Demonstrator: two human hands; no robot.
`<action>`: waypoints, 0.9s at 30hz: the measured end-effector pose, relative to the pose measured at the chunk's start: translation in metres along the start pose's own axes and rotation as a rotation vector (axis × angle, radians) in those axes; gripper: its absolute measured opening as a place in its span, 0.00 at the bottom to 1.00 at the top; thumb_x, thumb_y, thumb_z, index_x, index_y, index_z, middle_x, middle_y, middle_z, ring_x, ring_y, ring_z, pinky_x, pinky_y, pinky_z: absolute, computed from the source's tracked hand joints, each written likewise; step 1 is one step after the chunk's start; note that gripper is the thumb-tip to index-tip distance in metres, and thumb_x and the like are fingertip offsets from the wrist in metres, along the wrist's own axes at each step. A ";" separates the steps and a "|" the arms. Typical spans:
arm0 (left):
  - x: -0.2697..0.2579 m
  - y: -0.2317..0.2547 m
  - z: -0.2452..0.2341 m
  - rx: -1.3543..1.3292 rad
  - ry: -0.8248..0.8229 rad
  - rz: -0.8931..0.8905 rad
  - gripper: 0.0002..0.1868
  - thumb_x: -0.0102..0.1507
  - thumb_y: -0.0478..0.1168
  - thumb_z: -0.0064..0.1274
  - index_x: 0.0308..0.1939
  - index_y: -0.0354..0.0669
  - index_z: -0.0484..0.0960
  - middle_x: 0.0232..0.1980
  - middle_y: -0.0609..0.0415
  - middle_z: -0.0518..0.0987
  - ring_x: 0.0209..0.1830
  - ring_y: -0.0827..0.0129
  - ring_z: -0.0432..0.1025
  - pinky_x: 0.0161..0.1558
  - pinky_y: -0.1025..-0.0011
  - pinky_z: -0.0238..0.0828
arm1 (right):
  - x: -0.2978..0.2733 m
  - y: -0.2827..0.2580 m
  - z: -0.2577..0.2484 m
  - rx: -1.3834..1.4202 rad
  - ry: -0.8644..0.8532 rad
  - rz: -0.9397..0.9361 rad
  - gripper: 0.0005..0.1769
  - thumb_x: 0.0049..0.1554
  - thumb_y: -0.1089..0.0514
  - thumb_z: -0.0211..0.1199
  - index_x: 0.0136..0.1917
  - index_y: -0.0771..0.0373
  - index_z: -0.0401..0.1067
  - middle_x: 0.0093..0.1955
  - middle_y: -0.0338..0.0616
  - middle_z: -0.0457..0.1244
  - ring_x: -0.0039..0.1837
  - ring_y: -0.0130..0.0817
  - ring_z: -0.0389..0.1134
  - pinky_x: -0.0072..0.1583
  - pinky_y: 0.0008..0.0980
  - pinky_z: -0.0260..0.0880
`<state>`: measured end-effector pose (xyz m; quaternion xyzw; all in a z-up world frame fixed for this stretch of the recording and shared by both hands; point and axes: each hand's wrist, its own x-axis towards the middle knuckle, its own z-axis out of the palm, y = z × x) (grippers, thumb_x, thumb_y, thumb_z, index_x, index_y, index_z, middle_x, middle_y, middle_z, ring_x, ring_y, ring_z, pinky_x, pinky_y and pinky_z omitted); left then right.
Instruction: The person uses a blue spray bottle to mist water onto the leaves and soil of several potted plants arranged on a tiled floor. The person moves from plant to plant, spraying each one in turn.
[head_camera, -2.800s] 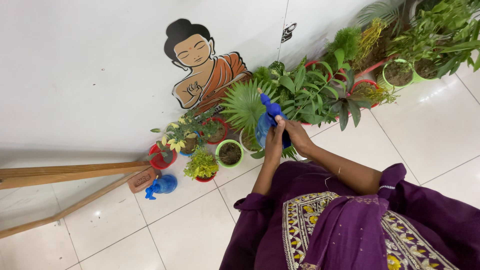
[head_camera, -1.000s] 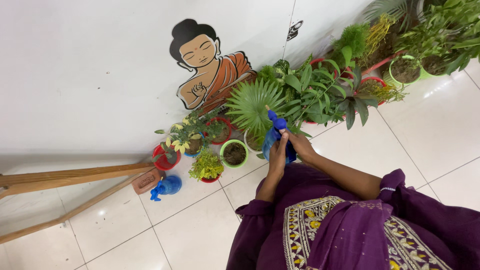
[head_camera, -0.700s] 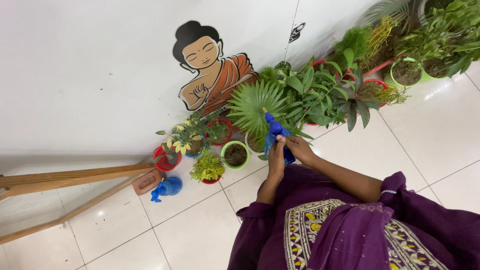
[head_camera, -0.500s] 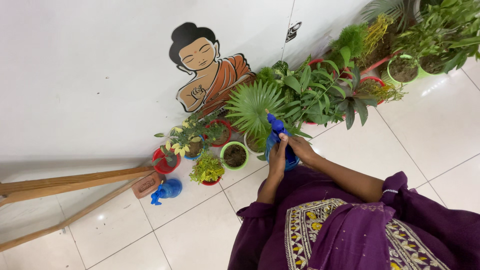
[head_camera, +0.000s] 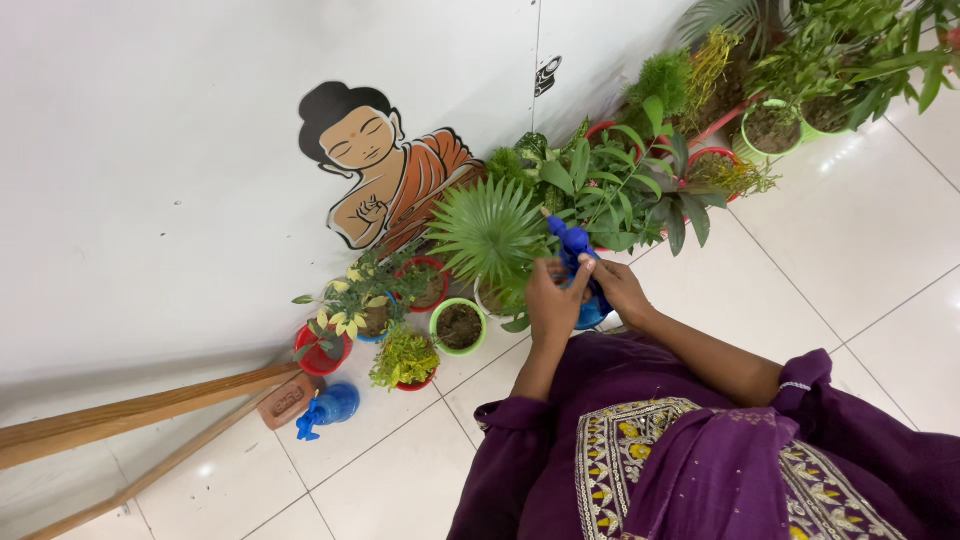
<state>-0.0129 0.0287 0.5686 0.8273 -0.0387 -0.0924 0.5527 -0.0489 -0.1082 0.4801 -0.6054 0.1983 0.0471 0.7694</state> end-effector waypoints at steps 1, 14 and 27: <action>0.004 0.007 0.000 0.000 0.032 0.128 0.31 0.59 0.54 0.65 0.54 0.33 0.75 0.47 0.43 0.79 0.46 0.57 0.76 0.47 0.60 0.75 | 0.000 -0.003 -0.005 -0.007 -0.017 -0.006 0.27 0.68 0.41 0.52 0.42 0.67 0.72 0.34 0.41 0.63 0.37 0.27 0.63 0.44 0.28 0.63; 0.068 0.038 0.105 0.514 -0.347 0.524 0.20 0.61 0.37 0.57 0.58 0.49 0.78 0.55 0.49 0.77 0.55 0.51 0.72 0.52 0.57 0.71 | 0.021 -0.028 -0.119 -0.195 -0.001 0.133 0.26 0.62 0.40 0.59 0.39 0.66 0.73 0.32 0.45 0.65 0.35 0.30 0.63 0.42 0.29 0.60; 0.095 0.195 0.188 0.488 -0.026 0.749 0.15 0.63 0.37 0.56 0.54 0.49 0.78 0.52 0.48 0.77 0.55 0.49 0.72 0.56 0.57 0.69 | 0.061 -0.041 -0.226 -0.050 0.001 0.106 0.26 0.64 0.40 0.57 0.46 0.68 0.72 0.35 0.46 0.66 0.40 0.30 0.65 0.49 0.28 0.64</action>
